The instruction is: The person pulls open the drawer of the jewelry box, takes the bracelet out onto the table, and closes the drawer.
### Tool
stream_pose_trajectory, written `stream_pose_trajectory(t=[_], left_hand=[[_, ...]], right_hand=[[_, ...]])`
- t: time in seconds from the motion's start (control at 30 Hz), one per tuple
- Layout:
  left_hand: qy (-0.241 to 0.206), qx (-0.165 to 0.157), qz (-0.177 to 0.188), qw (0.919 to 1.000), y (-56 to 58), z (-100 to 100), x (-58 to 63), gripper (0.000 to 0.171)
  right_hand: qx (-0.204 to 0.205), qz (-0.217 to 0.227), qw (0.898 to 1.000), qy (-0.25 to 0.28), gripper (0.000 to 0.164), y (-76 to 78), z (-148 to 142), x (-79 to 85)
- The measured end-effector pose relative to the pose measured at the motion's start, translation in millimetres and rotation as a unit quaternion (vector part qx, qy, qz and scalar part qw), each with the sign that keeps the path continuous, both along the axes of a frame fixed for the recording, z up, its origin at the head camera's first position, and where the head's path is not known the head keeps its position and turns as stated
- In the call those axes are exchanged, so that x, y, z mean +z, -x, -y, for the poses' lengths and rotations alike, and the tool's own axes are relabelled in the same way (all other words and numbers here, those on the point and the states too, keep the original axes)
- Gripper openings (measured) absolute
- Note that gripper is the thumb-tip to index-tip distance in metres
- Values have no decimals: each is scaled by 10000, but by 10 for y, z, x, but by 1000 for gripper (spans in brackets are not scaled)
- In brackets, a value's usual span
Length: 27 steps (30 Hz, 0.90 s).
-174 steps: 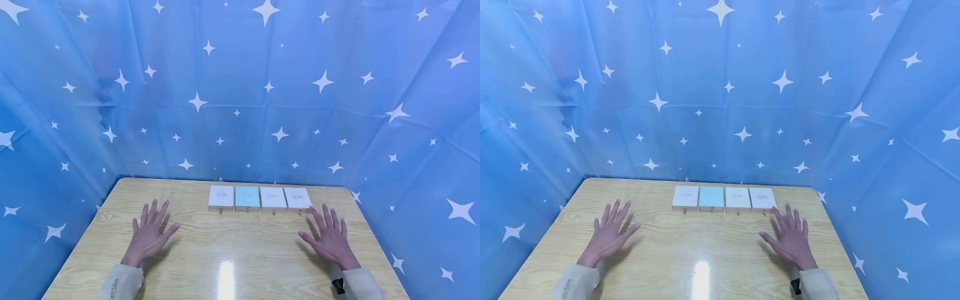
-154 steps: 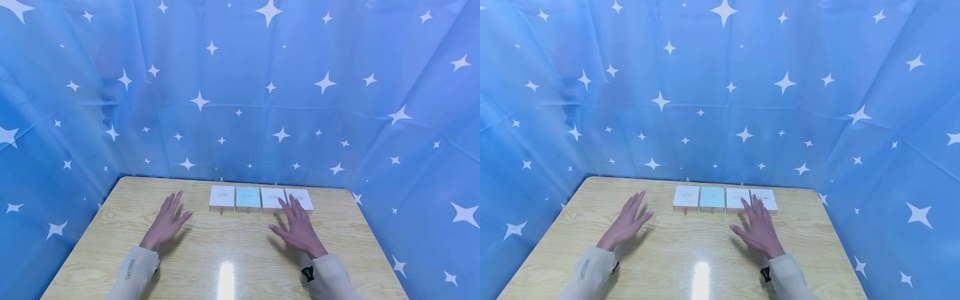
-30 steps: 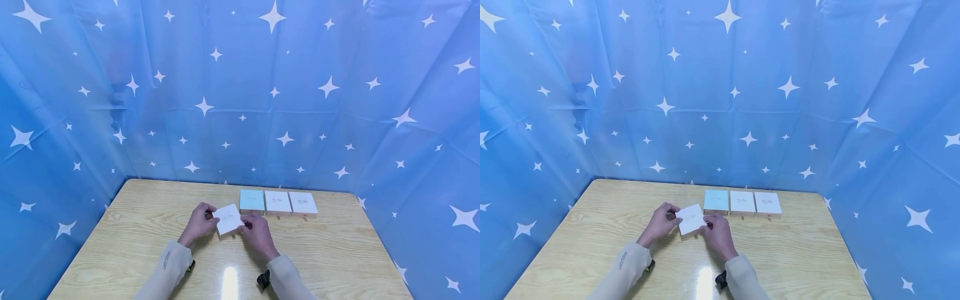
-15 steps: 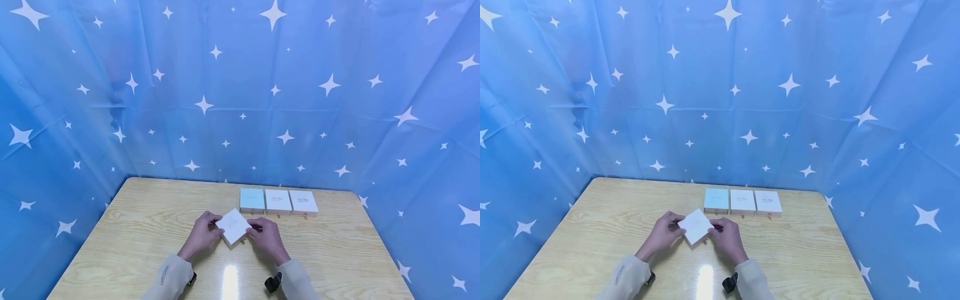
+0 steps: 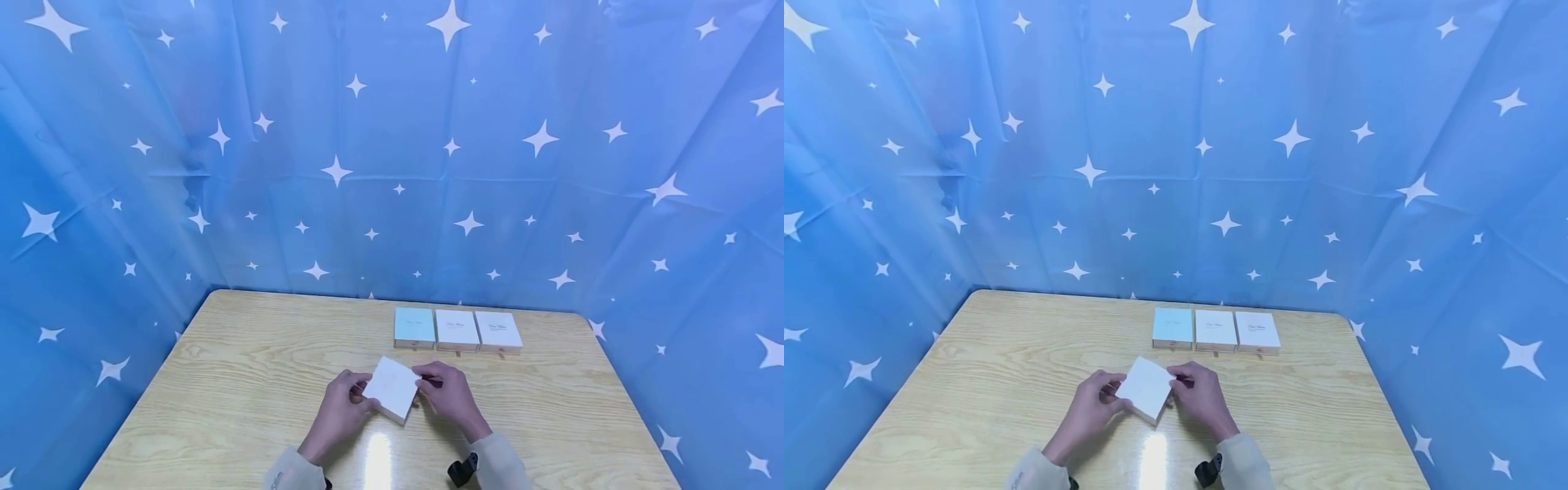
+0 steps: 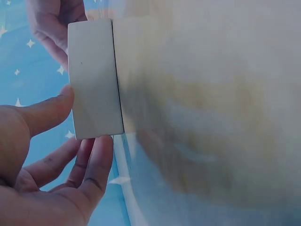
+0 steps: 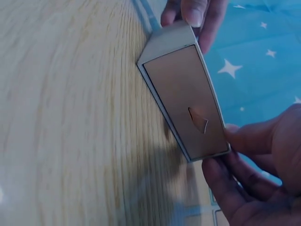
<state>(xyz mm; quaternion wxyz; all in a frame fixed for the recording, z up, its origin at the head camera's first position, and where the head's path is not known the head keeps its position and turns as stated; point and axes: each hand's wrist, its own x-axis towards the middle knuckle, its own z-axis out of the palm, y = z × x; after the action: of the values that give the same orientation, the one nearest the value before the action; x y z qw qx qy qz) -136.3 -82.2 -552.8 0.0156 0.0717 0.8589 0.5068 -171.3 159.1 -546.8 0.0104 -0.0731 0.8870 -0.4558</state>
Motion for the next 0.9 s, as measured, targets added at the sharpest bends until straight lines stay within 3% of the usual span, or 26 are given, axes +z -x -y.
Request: stream_pose_trajectory(t=[0.43, 0.9], left_hand=[[-236, 261, 186, 9992, -315, -196, 35, 60], [-405, 409, 58, 9983, -442, -284, 40, 54]], right_hand=[[495, 103, 9985, 203, 23, -75, -147, 0], [866, 116, 9957, 322, 24, -78, -212, -35]])
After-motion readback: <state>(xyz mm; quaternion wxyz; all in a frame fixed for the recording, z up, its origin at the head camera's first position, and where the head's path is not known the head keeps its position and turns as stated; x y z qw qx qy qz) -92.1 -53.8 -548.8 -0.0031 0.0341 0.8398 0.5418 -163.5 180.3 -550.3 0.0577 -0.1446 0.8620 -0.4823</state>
